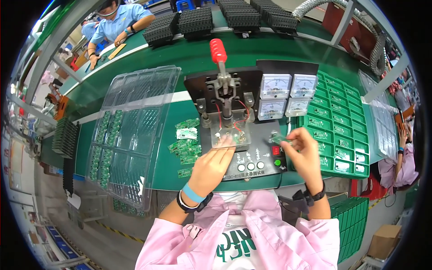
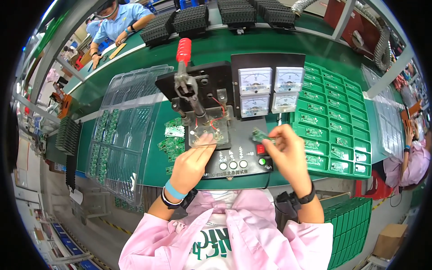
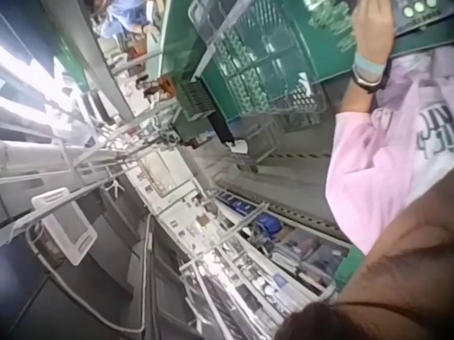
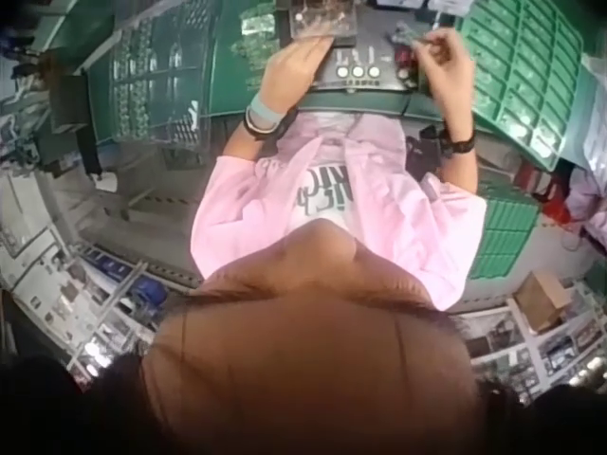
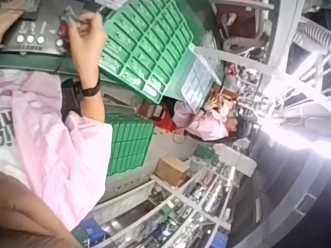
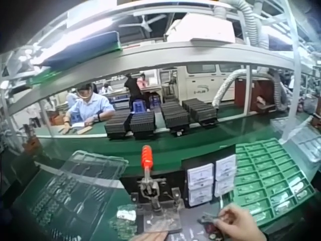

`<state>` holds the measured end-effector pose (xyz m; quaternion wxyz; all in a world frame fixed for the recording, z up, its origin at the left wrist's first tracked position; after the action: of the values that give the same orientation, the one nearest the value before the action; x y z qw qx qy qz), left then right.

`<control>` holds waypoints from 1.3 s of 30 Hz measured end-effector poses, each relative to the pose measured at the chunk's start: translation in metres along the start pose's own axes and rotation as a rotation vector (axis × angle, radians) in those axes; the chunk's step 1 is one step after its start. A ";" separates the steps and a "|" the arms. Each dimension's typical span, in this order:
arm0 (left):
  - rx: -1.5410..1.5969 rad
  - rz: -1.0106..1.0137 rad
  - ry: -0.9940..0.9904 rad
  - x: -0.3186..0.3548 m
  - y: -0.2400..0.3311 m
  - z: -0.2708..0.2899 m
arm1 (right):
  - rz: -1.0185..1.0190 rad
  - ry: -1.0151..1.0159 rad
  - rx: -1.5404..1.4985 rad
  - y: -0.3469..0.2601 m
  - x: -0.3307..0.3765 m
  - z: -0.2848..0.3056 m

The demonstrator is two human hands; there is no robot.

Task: The person picks up circuit boards from a tray, places them into a testing fixture, and presses buttons on the machine. After each test, the person removes the board, places it in a pile, and eventually stacks the tested boards into a green tray.

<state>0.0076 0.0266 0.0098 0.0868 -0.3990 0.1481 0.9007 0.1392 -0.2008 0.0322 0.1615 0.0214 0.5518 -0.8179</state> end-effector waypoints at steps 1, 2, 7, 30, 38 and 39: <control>0.029 0.010 -0.037 -0.001 -0.001 0.001 | -0.007 0.008 0.001 0.008 -0.001 0.011; 0.064 0.017 -0.072 -0.003 -0.001 0.002 | 0.030 0.113 -0.053 0.014 -0.001 0.026; 0.080 0.107 -0.137 -0.002 0.008 0.000 | -0.007 0.397 -0.130 0.057 -0.015 0.103; 0.033 0.083 0.288 -0.100 0.021 0.069 | 0.176 0.671 0.746 0.148 -0.022 0.219; 0.125 -0.354 0.322 -0.067 0.023 0.032 | 0.296 0.414 0.653 0.094 0.004 0.143; 0.189 -0.263 0.350 -0.049 0.019 0.028 | 0.295 0.416 0.646 0.083 0.011 0.131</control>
<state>0.0164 0.0164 0.0678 0.2133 -0.5549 0.1913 0.7811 0.1711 -0.3505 0.0060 0.1471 0.3150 0.2785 -0.8953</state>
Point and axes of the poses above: each hand's wrist, its own x-axis away from the middle knuckle, its own z-axis out of the back of the hand, y = z × x, the point moved 1 cm from there along -x, towards the middle knuckle, and after that the axes turned 14 degrees about y, right-handed, at the moved point
